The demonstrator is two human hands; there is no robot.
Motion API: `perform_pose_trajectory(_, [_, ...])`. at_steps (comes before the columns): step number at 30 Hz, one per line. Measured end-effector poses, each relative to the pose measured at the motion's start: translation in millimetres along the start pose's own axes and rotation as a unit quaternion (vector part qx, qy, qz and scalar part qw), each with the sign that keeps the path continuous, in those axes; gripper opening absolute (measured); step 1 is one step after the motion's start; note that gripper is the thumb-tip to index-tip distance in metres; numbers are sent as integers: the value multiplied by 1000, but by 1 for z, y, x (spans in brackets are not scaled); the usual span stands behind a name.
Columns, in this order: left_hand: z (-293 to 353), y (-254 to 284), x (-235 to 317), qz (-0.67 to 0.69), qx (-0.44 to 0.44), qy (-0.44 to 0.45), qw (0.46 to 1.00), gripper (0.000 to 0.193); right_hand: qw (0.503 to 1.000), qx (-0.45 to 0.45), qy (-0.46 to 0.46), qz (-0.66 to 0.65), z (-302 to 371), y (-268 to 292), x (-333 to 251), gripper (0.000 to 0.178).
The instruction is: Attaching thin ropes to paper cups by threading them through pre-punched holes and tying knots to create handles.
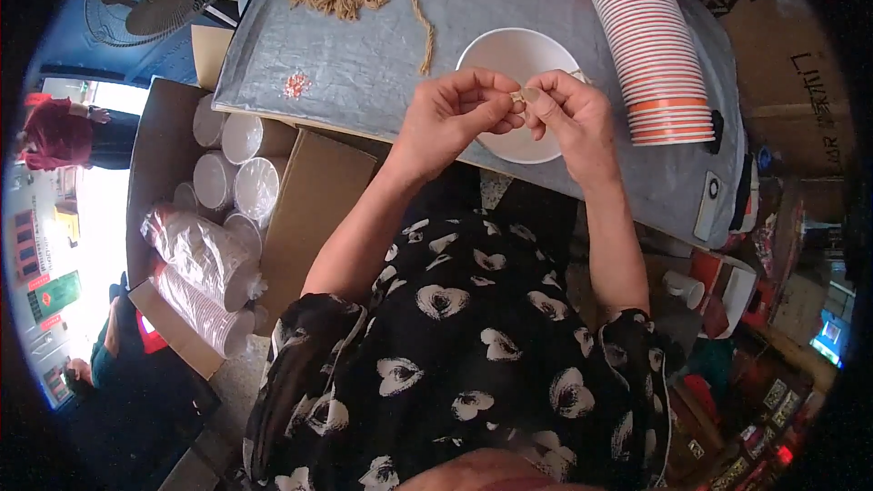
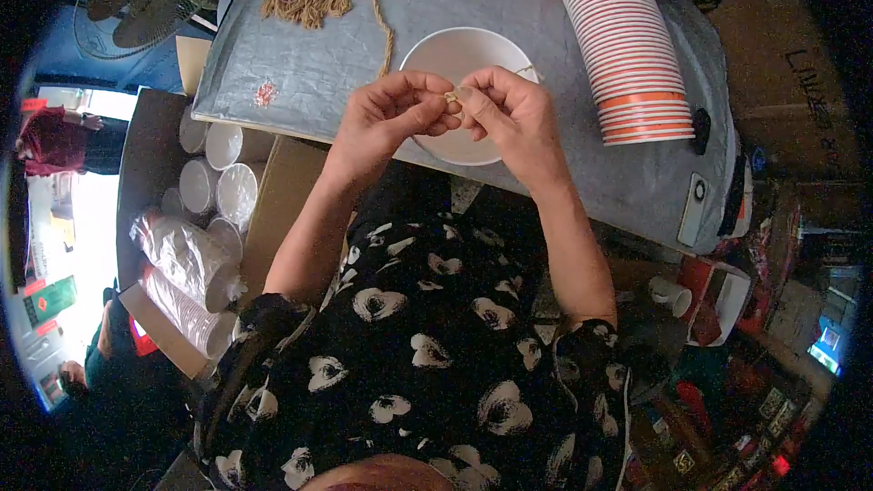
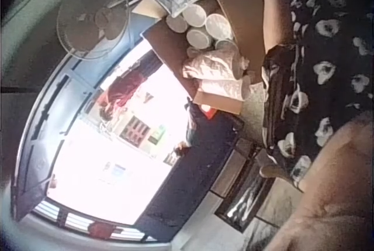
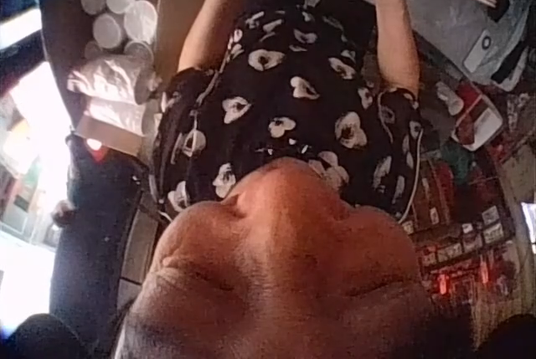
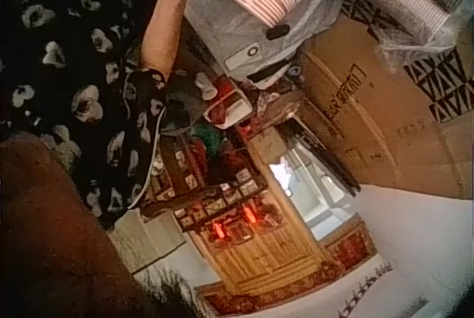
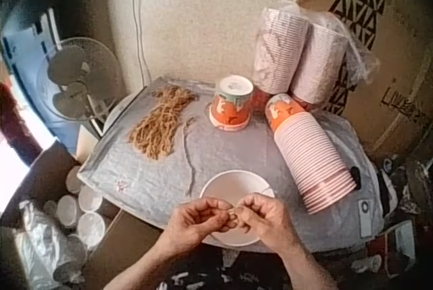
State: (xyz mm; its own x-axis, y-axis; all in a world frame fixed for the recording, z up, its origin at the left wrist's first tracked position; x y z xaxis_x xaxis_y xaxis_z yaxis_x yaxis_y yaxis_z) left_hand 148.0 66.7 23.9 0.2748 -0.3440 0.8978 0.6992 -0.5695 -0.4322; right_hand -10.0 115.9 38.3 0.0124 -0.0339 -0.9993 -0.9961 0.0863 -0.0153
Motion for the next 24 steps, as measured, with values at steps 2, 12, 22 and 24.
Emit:
perform_pose_trajectory(2, [1, 1, 1, -2, 4, 2, 1000, 22, 1000, -6, -2, 5, -1, -2, -1, 17])
perform_pose_trajectory(12, [-2, 1, 0, -15, -7, -2, 1000, 20, 1000, -1, 1, 12, -3, 2, -2, 17])
perform_pose_trajectory(22, [0, 0, 10, -13, -20, 11, 1000, 26, 990, 27, 50, 127, -2, -6, -30, 13])
perform_pose_trajectory(24, [-8, -7, 22, -125, -14, 24, 992, 28, 988, 19, 64, 142, -5, -2, -36, 13])
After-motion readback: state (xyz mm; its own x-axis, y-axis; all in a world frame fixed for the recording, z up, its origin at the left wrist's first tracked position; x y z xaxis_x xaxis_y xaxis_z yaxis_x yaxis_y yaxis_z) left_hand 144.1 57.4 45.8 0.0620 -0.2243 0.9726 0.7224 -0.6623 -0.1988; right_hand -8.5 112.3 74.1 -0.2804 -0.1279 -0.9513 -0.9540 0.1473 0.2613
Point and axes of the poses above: each hand's wrist, its own z-axis away from the middle knuckle, its own y-axis out of the back of the hand, x = y × z, the point moved 5 cm from there along -z, towards the middle knuckle, and after that the axes turned 2 degrees about y, right-handed, at the moved point
